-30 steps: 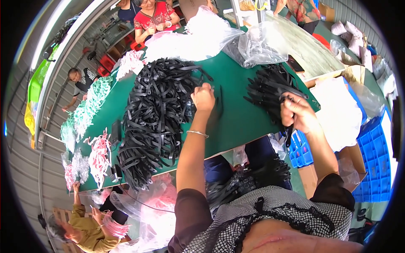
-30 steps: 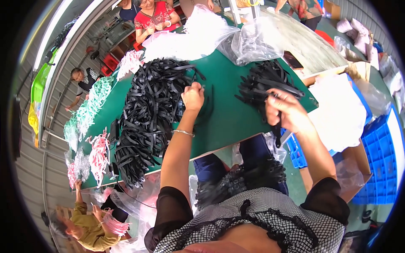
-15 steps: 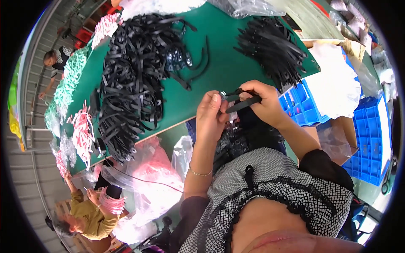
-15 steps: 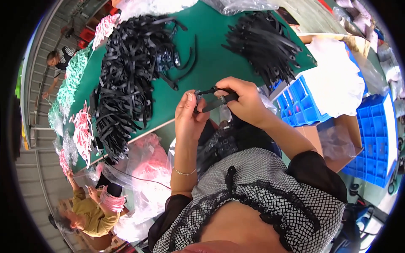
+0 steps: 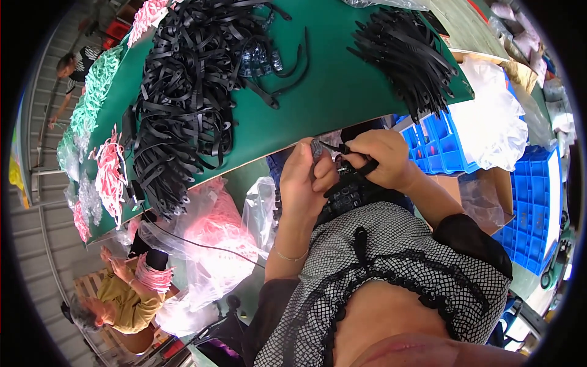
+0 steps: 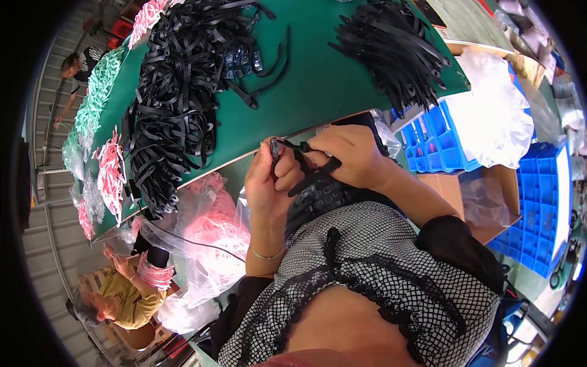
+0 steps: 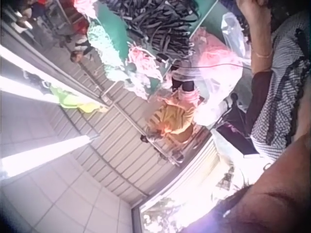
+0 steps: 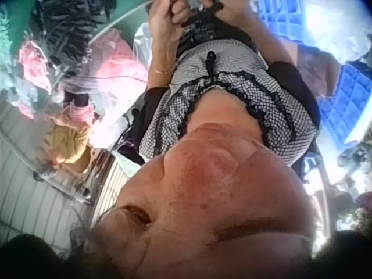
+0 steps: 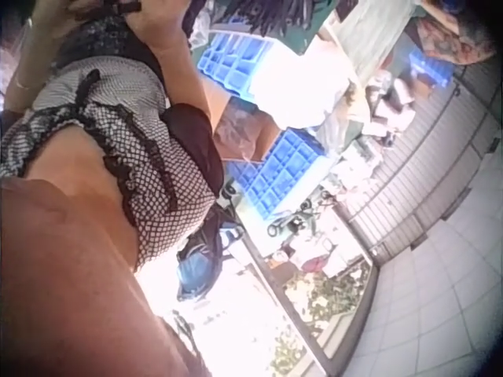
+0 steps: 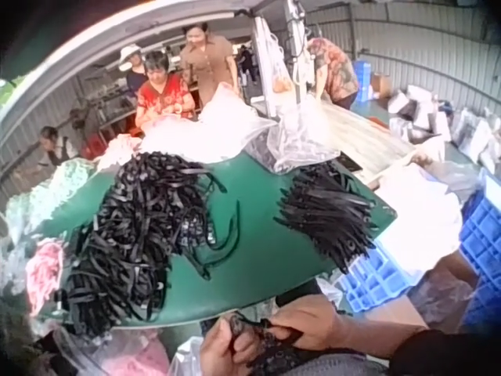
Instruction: The person assembles small plastic buckles onto black straps and pink mesh components by hand.
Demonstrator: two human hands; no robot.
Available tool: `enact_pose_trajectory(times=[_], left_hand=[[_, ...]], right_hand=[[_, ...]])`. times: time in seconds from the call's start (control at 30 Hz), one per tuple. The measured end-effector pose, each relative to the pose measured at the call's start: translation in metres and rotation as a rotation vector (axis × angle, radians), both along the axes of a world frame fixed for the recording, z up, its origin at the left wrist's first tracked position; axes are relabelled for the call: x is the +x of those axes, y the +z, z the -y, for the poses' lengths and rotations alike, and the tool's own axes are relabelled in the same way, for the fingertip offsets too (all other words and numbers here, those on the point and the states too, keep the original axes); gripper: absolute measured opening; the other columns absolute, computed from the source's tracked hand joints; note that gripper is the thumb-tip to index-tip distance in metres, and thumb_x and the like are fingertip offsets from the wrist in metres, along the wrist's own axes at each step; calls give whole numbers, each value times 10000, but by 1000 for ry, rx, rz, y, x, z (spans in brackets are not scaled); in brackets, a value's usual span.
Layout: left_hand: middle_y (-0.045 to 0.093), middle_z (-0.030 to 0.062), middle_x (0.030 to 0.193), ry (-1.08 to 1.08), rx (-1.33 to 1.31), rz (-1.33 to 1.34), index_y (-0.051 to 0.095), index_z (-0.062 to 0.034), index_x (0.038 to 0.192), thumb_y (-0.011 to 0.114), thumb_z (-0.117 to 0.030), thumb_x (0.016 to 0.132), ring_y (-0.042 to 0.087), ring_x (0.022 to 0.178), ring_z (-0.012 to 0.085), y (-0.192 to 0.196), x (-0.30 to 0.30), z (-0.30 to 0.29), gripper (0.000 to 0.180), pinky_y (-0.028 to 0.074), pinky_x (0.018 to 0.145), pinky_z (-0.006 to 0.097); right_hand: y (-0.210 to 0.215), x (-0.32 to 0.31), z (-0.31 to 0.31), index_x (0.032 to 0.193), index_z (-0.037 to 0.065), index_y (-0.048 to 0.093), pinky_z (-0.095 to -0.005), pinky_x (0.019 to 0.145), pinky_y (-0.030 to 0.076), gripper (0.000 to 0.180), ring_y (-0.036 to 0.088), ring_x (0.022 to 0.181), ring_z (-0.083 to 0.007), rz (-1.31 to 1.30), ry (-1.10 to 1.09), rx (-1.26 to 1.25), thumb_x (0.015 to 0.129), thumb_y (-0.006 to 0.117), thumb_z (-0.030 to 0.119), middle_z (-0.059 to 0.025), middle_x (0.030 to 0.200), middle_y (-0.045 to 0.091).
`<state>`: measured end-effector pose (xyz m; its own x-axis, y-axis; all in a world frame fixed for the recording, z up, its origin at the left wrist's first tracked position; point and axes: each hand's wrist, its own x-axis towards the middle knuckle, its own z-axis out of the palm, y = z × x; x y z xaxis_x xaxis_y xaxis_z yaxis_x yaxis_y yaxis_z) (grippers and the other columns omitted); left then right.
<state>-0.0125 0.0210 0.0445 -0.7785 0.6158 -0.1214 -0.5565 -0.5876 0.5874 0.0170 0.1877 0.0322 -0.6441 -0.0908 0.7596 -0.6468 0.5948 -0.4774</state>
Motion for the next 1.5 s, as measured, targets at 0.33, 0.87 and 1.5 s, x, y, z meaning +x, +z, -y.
enact_pose_trajectory(times=[0.33,0.87,1.5], left_hand=[[365,-11,622,-59,100,82,435,-51,1149,342,-334,947,269,437,52,-7,4,2,360,223,412,195],[386,5,638,-107,301,292,450,-49,946,337,-295,955,315,465,70,-12,11,-4,270,278,441,204],[540,19,774,193,-698,-686,520,10,909,549,-39,831,484,668,74,-30,4,9,97,419,611,212]], right_hand=[[-2,3,1,796,20,571,-311,518,460,225,579,589,-245,-26,9,32,621,710,41,-92,691,580],[-6,-1,6,802,-1,567,-304,491,449,211,567,565,-244,-102,-18,44,615,665,6,-96,678,565],[-7,2,-2,782,6,497,-235,640,385,144,441,716,-119,727,494,-688,884,456,98,-64,916,436]])
